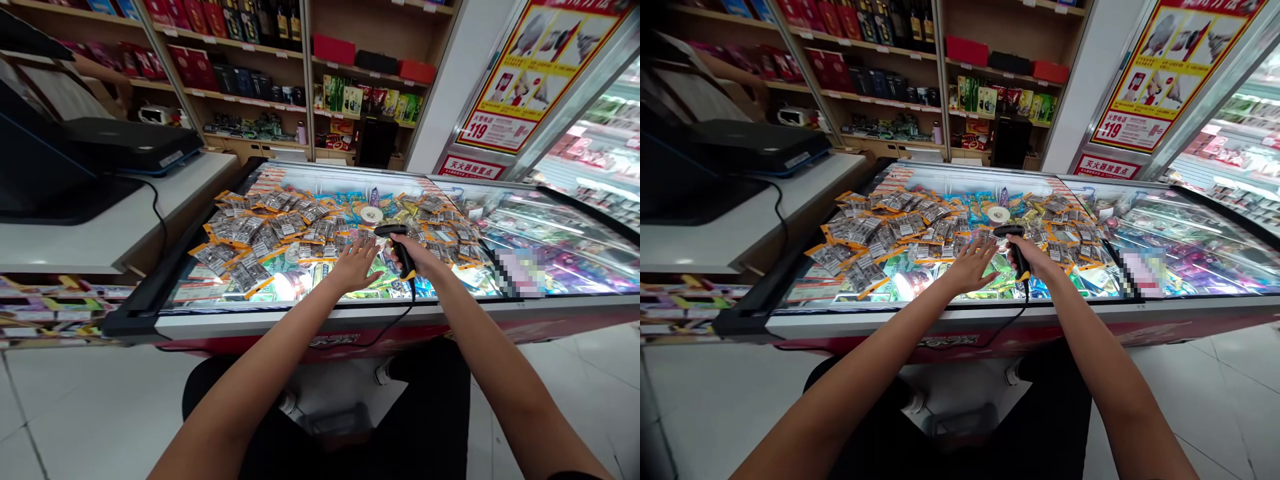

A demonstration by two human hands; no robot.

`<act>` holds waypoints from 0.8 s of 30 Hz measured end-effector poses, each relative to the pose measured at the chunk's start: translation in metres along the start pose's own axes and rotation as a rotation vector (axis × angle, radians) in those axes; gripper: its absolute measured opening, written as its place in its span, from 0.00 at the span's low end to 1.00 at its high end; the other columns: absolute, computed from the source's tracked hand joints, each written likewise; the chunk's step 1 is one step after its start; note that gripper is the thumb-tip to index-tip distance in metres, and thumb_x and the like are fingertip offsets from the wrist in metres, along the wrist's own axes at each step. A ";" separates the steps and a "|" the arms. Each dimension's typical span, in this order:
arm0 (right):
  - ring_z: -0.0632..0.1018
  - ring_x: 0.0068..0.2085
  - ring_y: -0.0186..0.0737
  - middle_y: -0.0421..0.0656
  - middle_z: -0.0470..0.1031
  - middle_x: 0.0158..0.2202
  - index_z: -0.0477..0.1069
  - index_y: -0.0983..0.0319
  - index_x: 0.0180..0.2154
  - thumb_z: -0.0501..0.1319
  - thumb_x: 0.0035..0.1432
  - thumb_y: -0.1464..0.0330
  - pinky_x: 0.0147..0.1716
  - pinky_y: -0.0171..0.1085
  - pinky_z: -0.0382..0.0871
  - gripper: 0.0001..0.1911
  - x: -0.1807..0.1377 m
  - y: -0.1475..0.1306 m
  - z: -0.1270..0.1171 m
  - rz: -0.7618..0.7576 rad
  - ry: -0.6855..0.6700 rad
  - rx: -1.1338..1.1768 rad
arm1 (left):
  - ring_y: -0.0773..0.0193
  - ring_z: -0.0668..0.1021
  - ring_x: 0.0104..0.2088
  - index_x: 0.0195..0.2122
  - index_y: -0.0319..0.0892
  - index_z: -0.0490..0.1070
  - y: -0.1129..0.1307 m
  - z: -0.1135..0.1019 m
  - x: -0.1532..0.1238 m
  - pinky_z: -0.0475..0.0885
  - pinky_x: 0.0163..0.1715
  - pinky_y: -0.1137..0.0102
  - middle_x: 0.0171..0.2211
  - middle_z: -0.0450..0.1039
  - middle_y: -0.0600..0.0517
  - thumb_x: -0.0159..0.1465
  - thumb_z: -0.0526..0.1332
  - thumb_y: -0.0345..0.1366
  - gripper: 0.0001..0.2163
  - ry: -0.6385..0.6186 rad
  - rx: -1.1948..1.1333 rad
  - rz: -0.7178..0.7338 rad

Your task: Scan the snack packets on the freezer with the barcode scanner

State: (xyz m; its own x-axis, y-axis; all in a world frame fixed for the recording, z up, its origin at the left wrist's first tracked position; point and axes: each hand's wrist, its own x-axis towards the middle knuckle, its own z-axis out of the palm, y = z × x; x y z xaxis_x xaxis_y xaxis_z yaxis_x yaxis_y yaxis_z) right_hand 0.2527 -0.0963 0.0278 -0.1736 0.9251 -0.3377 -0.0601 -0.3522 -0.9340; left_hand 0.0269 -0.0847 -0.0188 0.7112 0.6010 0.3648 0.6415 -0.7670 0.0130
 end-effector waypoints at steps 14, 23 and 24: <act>0.66 0.18 0.31 0.36 0.66 0.21 0.66 0.59 0.35 0.65 0.59 0.48 0.16 0.32 0.60 0.21 -0.023 0.008 0.009 0.037 -0.037 -0.016 | 0.43 0.56 0.72 0.72 0.37 0.55 -0.002 0.003 -0.017 0.55 0.67 0.49 0.74 0.47 0.41 0.70 0.45 0.62 0.39 -0.100 -0.005 0.008; 0.64 0.19 0.31 0.36 0.65 0.20 0.68 0.60 0.35 0.66 0.59 0.49 0.18 0.32 0.62 0.21 -0.027 0.005 0.007 0.052 -0.080 -0.030 | 0.47 0.56 0.73 0.71 0.39 0.58 -0.001 0.002 -0.020 0.53 0.68 0.54 0.73 0.49 0.38 0.70 0.45 0.61 0.37 -0.056 0.003 -0.010; 0.64 0.19 0.31 0.36 0.65 0.20 0.68 0.60 0.35 0.66 0.59 0.49 0.18 0.32 0.62 0.21 -0.027 0.005 0.007 0.053 -0.083 -0.030 | 0.47 0.56 0.73 0.71 0.39 0.57 -0.001 0.002 -0.020 0.53 0.68 0.53 0.73 0.49 0.37 0.70 0.45 0.61 0.37 -0.058 0.001 -0.012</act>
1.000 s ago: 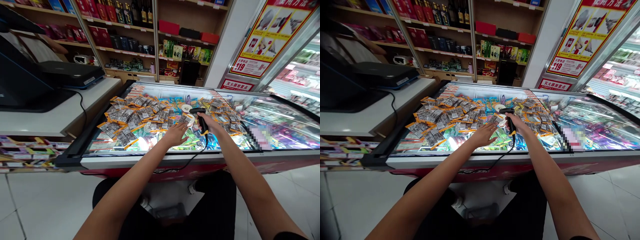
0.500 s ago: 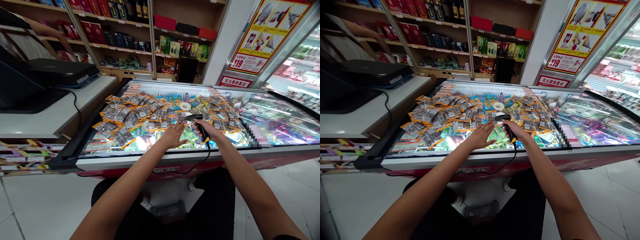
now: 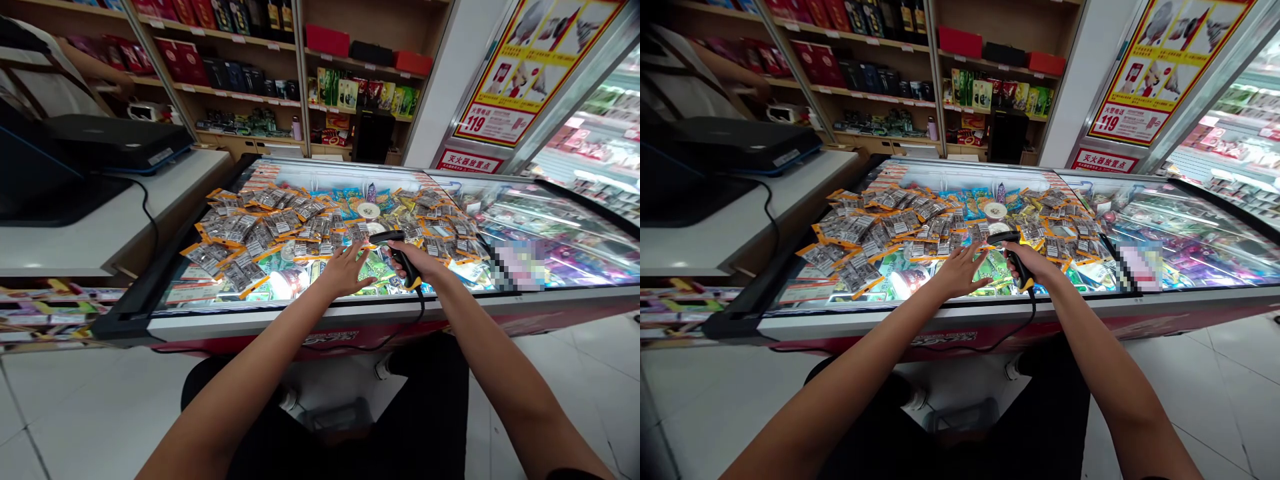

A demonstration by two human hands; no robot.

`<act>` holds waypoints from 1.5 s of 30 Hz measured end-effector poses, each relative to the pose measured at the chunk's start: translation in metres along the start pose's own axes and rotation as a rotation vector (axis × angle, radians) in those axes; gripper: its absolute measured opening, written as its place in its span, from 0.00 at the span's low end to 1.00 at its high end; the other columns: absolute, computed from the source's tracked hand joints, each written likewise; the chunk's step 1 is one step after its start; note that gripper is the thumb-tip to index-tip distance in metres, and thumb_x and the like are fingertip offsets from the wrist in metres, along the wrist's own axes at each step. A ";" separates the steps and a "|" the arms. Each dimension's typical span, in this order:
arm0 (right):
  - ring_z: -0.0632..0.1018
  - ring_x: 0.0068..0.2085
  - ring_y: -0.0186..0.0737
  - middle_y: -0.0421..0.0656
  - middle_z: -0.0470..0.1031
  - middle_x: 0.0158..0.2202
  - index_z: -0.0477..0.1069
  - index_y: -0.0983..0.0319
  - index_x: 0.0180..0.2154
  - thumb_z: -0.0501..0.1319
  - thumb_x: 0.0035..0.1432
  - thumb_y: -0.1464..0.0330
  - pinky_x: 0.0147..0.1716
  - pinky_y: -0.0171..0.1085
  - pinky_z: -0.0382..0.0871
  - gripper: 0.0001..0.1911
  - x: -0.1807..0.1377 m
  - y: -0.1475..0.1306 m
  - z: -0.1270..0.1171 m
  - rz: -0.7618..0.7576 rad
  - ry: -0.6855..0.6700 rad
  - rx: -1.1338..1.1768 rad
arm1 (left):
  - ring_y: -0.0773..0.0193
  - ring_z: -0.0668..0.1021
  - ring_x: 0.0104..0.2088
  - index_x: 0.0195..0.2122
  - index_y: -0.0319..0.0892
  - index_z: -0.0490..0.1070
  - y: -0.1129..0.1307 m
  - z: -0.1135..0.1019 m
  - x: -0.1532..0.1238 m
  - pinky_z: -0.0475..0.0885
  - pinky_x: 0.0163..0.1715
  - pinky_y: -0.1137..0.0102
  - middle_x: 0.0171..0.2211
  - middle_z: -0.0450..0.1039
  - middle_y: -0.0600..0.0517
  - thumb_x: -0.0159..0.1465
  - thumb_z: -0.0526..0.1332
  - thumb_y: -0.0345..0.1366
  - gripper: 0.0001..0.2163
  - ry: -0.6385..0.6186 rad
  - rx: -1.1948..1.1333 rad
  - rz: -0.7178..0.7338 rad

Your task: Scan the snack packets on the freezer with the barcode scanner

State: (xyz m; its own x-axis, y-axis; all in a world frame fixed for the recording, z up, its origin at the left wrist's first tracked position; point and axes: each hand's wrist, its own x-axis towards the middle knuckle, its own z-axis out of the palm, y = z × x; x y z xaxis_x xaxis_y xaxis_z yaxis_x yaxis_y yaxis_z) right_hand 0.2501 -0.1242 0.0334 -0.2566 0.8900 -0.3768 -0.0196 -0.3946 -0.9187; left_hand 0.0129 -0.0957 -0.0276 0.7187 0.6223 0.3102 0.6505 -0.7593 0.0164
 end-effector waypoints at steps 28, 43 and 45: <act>0.66 0.19 0.33 0.38 0.66 0.21 0.69 0.60 0.33 0.65 0.59 0.47 0.19 0.34 0.63 0.22 0.002 0.006 -0.010 -0.061 0.018 -0.074 | 0.48 0.50 0.74 0.74 0.35 0.51 0.002 0.003 -0.002 0.44 0.72 0.50 0.75 0.44 0.40 0.68 0.44 0.66 0.44 -0.070 -0.035 -0.004; 0.66 0.19 0.32 0.38 0.66 0.22 0.69 0.60 0.32 0.64 0.60 0.47 0.18 0.34 0.63 0.22 0.006 0.007 -0.012 -0.061 -0.004 -0.082 | 0.49 0.47 0.75 0.74 0.36 0.51 0.001 0.002 -0.004 0.44 0.72 0.51 0.76 0.40 0.41 0.72 0.44 0.59 0.38 -0.012 -0.012 -0.021; 0.66 0.19 0.33 0.38 0.67 0.22 0.69 0.60 0.32 0.64 0.60 0.47 0.18 0.34 0.62 0.22 0.006 0.006 -0.012 -0.065 -0.014 -0.091 | 0.47 0.48 0.75 0.73 0.34 0.52 0.002 0.002 -0.004 0.44 0.72 0.51 0.75 0.41 0.39 0.72 0.44 0.58 0.38 -0.002 -0.008 -0.036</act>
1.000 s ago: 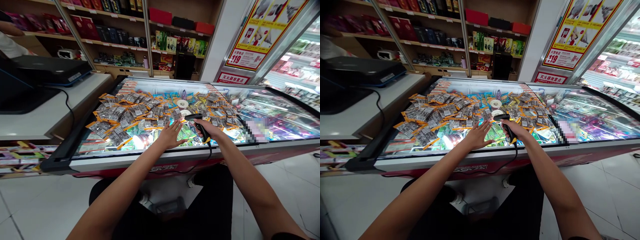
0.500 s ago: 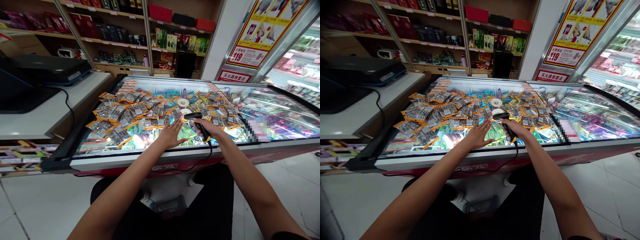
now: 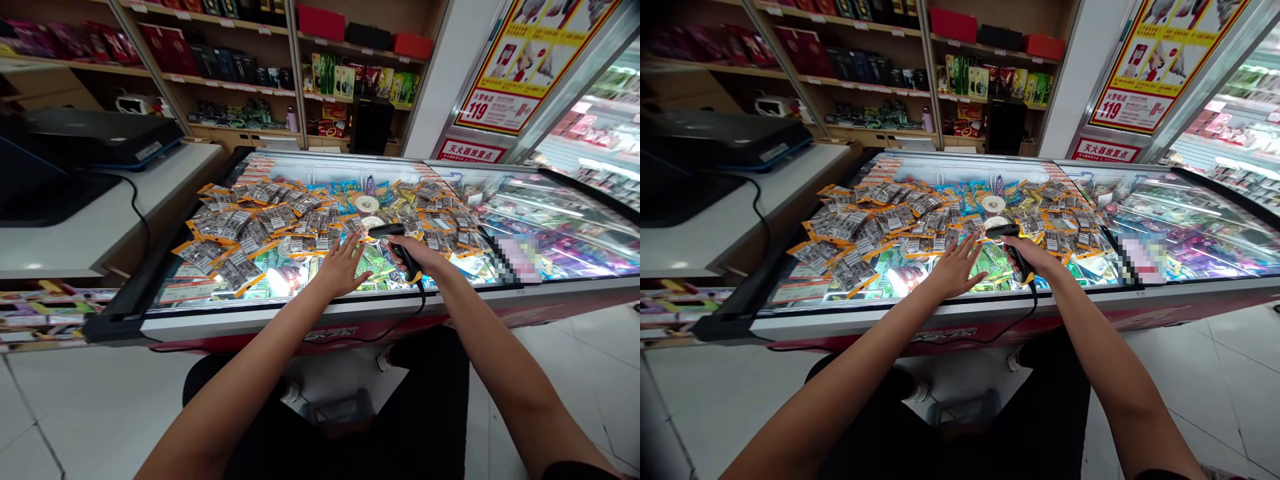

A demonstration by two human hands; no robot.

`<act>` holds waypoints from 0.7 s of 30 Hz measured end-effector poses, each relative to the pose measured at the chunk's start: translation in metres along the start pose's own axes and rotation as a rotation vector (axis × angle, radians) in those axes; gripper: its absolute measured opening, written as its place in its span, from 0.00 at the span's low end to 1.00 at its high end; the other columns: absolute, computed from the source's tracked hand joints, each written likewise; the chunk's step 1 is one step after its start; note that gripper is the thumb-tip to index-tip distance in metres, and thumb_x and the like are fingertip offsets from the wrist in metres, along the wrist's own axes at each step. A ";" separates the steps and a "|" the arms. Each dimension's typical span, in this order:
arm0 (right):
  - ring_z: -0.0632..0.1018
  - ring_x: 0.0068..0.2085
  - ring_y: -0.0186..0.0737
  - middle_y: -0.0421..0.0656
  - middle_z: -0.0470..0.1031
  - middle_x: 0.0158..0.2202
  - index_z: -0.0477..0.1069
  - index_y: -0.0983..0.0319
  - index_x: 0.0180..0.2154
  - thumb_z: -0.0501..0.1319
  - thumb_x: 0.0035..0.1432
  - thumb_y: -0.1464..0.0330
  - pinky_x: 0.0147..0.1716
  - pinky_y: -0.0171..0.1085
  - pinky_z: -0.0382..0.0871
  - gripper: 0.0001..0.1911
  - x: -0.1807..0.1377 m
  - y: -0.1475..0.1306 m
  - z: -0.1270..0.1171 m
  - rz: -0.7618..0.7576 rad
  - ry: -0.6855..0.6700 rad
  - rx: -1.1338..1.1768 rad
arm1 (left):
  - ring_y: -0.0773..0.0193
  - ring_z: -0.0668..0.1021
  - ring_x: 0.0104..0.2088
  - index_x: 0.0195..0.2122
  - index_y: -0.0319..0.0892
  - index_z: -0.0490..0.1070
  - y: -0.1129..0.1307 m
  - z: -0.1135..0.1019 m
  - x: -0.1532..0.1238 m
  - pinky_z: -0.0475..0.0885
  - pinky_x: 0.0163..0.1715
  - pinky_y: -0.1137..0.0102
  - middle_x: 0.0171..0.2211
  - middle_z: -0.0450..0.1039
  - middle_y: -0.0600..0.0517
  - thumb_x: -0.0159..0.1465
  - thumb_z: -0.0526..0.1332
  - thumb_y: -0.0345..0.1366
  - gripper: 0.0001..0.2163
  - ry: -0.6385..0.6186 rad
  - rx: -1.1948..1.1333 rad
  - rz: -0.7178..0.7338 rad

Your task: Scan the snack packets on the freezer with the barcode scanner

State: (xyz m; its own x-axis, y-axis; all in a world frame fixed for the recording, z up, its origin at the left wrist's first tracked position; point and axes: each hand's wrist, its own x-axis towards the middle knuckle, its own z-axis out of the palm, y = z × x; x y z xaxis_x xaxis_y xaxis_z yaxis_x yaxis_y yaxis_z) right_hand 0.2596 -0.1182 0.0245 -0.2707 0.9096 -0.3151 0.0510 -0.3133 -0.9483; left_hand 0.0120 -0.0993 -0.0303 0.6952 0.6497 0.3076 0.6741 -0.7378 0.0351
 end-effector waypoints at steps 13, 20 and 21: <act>0.67 0.19 0.34 0.38 0.66 0.21 0.69 0.60 0.33 0.63 0.60 0.47 0.19 0.34 0.63 0.22 -0.008 -0.005 0.001 0.013 -0.023 -0.009 | 0.42 0.58 0.71 0.71 0.37 0.57 0.002 0.001 -0.002 0.49 0.70 0.49 0.73 0.51 0.36 0.71 0.46 0.59 0.37 0.028 0.009 -0.076; 0.74 0.26 0.40 0.43 0.74 0.27 0.71 0.59 0.34 0.63 0.59 0.47 0.29 0.38 0.71 0.21 -0.006 -0.004 -0.011 -0.106 0.201 -0.142 | 0.44 0.56 0.72 0.70 0.38 0.60 0.006 -0.001 -0.003 0.45 0.71 0.51 0.71 0.55 0.39 0.71 0.45 0.59 0.36 0.073 0.060 -0.116; 0.75 0.30 0.42 0.45 0.75 0.30 0.72 0.59 0.33 0.63 0.60 0.47 0.32 0.39 0.71 0.21 -0.004 -0.004 -0.017 -0.148 0.319 -0.231 | 0.44 0.57 0.72 0.70 0.37 0.61 0.006 -0.001 -0.003 0.45 0.72 0.51 0.71 0.57 0.39 0.70 0.46 0.60 0.36 0.088 0.071 -0.127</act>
State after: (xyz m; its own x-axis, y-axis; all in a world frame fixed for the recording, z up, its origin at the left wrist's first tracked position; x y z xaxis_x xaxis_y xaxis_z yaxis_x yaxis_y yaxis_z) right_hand 0.2770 -0.1157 0.0292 0.0183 0.9905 -0.1364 0.2580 -0.1364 -0.9565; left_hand 0.0134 -0.1060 -0.0297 0.5805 0.7161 0.3875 0.7734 -0.6338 0.0128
